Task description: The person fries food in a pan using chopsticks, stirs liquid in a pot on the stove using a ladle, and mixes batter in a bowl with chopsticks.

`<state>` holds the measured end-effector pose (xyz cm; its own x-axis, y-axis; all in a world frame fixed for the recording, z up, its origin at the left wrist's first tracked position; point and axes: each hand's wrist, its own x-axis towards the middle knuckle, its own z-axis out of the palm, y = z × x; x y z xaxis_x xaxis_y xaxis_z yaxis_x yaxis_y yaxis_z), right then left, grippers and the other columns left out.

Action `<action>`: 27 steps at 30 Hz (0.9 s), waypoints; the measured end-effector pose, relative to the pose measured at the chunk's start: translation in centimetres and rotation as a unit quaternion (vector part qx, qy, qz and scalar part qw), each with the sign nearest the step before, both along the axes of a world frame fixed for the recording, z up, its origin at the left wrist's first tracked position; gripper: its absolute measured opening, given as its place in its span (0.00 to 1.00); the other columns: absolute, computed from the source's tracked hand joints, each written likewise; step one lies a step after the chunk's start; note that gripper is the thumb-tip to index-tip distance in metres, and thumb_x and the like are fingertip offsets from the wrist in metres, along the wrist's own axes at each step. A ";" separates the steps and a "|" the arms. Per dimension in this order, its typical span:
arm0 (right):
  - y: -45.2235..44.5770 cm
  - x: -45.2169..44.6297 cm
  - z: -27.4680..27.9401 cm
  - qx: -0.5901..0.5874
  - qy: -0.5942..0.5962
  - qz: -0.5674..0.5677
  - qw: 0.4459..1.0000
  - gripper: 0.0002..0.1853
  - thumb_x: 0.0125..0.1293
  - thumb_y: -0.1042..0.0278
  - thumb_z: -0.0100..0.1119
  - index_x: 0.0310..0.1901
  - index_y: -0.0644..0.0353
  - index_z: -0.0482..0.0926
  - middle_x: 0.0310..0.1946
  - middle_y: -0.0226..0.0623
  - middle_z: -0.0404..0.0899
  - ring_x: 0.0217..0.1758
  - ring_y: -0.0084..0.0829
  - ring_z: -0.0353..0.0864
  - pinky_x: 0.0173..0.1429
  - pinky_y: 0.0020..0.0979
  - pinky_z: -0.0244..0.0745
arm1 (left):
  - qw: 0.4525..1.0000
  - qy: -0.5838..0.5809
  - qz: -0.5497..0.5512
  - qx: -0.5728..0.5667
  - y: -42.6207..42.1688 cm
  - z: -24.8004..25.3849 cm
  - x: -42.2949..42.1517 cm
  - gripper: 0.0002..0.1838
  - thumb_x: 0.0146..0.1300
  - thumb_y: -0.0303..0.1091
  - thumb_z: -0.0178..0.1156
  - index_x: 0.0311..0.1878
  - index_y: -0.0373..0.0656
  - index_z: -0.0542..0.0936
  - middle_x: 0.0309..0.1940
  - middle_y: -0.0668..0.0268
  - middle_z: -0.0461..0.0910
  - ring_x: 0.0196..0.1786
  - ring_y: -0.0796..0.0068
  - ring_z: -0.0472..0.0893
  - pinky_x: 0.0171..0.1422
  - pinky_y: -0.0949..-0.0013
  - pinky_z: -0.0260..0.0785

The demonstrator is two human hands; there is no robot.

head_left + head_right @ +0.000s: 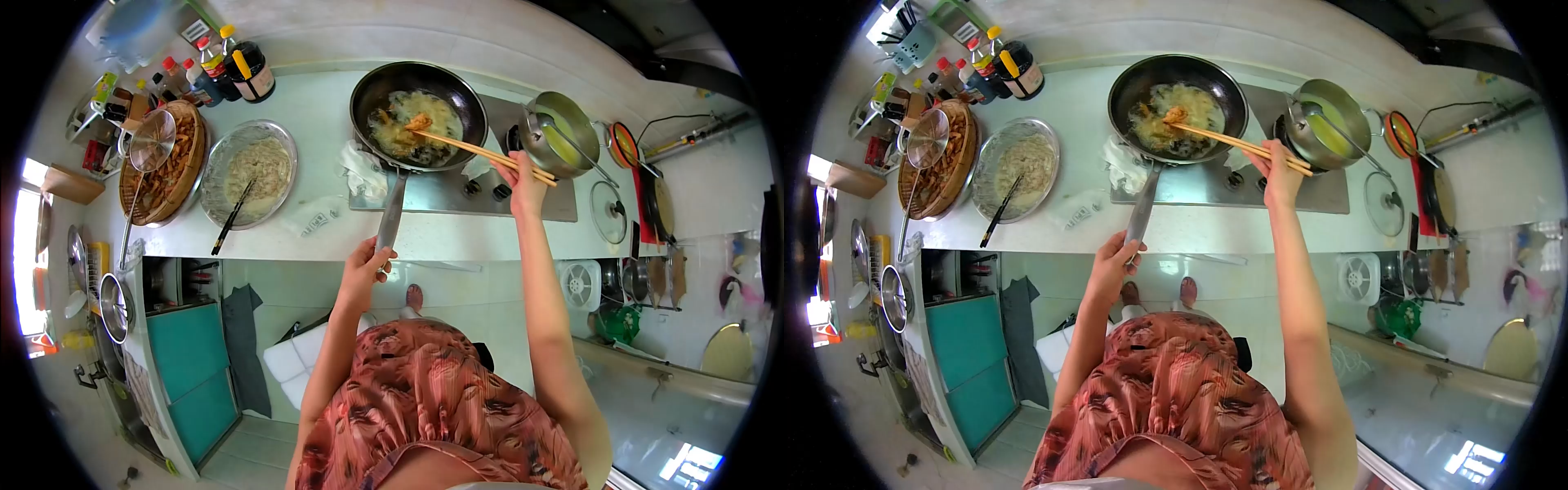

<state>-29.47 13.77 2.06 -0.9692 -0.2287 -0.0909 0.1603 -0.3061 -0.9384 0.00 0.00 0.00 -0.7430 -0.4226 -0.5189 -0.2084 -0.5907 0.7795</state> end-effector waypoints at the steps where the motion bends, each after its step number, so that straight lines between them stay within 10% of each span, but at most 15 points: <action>1: 0.6 0.0 0.1 0.000 0.003 -0.009 1.000 0.14 0.66 0.67 0.55 0.41 0.74 0.73 0.38 0.45 0.77 0.35 0.40 0.83 0.39 0.30 0.84 | 1.000 0.000 0.003 0.003 0.0 0.1 0.0 0.22 0.62 0.36 0.58 0.57 0.36 0.69 0.36 0.68 0.77 0.32 0.83 0.70 0.33 0.77 0.62; 8: 1.5 1.6 0.6 0.129 0.169 -0.018 0.977 0.08 0.65 0.71 0.55 0.36 0.69 0.78 0.33 0.37 0.78 0.34 0.30 0.82 0.37 0.24 0.79 | 1.000 0.012 0.016 0.010 0.2 -0.1 0.1 0.22 0.63 0.35 0.57 0.58 0.35 0.69 0.35 0.68 0.76 0.31 0.83 0.70 0.33 0.78 0.61; 15: 1.2 2.1 3.8 0.339 0.520 0.236 0.747 0.06 0.61 0.75 0.58 0.39 0.62 0.80 0.32 0.37 0.78 0.34 0.30 0.80 0.37 0.26 0.72 | 0.998 0.004 -0.007 -0.057 0.1 0.5 0.0 0.19 0.64 0.36 0.55 0.56 0.36 0.70 0.37 0.67 0.77 0.31 0.83 0.71 0.32 0.78 0.63; 22: 1.0 0.7 4.9 0.211 0.260 0.103 0.937 0.09 0.65 0.70 0.56 0.38 0.66 0.81 0.34 0.33 0.81 0.30 0.23 0.81 0.34 0.21 0.77 | 0.979 -0.023 0.002 -0.201 -0.1 -0.3 0.1 0.24 0.62 0.35 0.58 0.58 0.34 0.68 0.41 0.63 0.77 0.38 0.77 0.75 0.38 0.74 0.68; 27: 0.2 0.2 3.7 0.160 0.173 0.133 0.963 0.10 0.65 0.69 0.56 0.38 0.67 0.81 0.32 0.33 0.80 0.29 0.23 0.81 0.34 0.21 0.77 | 0.936 -0.043 0.022 -0.348 0.4 0.5 -0.3 0.24 0.60 0.33 0.60 0.58 0.33 0.69 0.43 0.60 0.77 0.41 0.74 0.77 0.43 0.72 0.71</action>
